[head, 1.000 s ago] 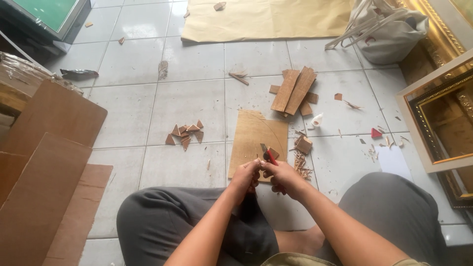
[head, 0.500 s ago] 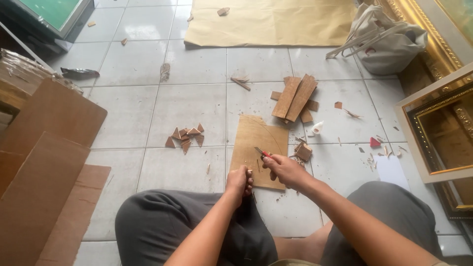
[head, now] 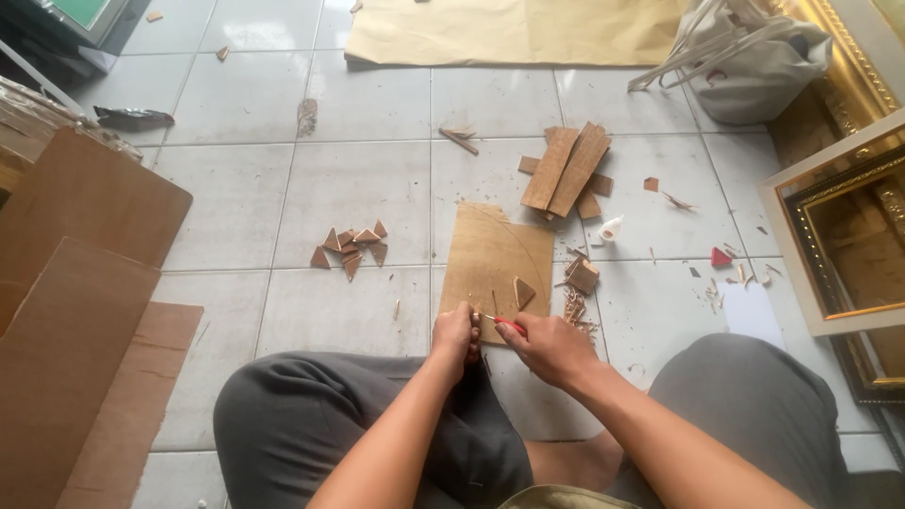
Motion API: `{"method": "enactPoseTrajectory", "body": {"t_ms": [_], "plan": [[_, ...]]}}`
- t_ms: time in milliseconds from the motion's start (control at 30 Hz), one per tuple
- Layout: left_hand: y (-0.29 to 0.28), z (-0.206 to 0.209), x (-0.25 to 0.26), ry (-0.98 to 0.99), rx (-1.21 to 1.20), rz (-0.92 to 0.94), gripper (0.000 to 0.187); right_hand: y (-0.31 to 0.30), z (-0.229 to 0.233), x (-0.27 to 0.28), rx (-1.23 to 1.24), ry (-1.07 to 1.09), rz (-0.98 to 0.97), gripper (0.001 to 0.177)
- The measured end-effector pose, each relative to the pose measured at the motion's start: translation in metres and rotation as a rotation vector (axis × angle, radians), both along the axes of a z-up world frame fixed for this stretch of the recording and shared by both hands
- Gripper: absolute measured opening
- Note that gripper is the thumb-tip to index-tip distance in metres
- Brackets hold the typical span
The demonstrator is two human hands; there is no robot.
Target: The person is sitting on the floor and using a utility knife to cut and shape pieces of cardboard.
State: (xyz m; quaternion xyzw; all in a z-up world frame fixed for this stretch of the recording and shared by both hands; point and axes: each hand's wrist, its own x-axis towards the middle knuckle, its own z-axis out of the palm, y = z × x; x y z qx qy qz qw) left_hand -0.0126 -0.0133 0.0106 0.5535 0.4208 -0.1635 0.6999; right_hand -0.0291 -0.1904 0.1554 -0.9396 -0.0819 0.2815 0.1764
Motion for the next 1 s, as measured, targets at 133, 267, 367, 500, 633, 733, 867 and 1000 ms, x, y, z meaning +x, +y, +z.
{"method": "enactPoseTrajectory", "body": {"t_ms": [133,267,367,500,633,733,867,1000], "plan": [[-0.002,-0.003,-0.003,-0.031,-0.030,0.023,0.019,-0.001,-0.004,-0.002,-0.008,-0.070,0.012,0.059],[-0.003,0.003,-0.004,-0.055,-0.064,0.028,0.019,-0.002,-0.004,-0.001,-0.024,-0.087,0.018,0.057],[-0.003,0.006,-0.005,-0.052,-0.077,0.025,0.018,-0.001,0.000,-0.002,-0.012,-0.103,0.018,0.054],[-0.003,0.007,-0.003,-0.059,-0.080,0.024,0.018,-0.003,-0.011,0.001,0.015,-0.096,0.018,0.055],[0.001,0.010,-0.005,-0.064,-0.097,0.009,0.016,-0.002,-0.019,0.000,-0.012,-0.129,0.071,0.061],[0.001,0.018,-0.006,-0.067,-0.129,0.014,0.017,-0.002,-0.031,0.002,-0.016,-0.136,0.063,0.060],[0.005,0.021,-0.006,-0.064,-0.144,0.028,0.018,0.001,-0.054,0.008,-0.047,-0.124,0.068,0.064],[0.008,0.021,-0.006,-0.060,-0.148,-0.016,0.022,0.006,-0.051,0.012,-0.039,-0.085,0.055,0.063]]}}
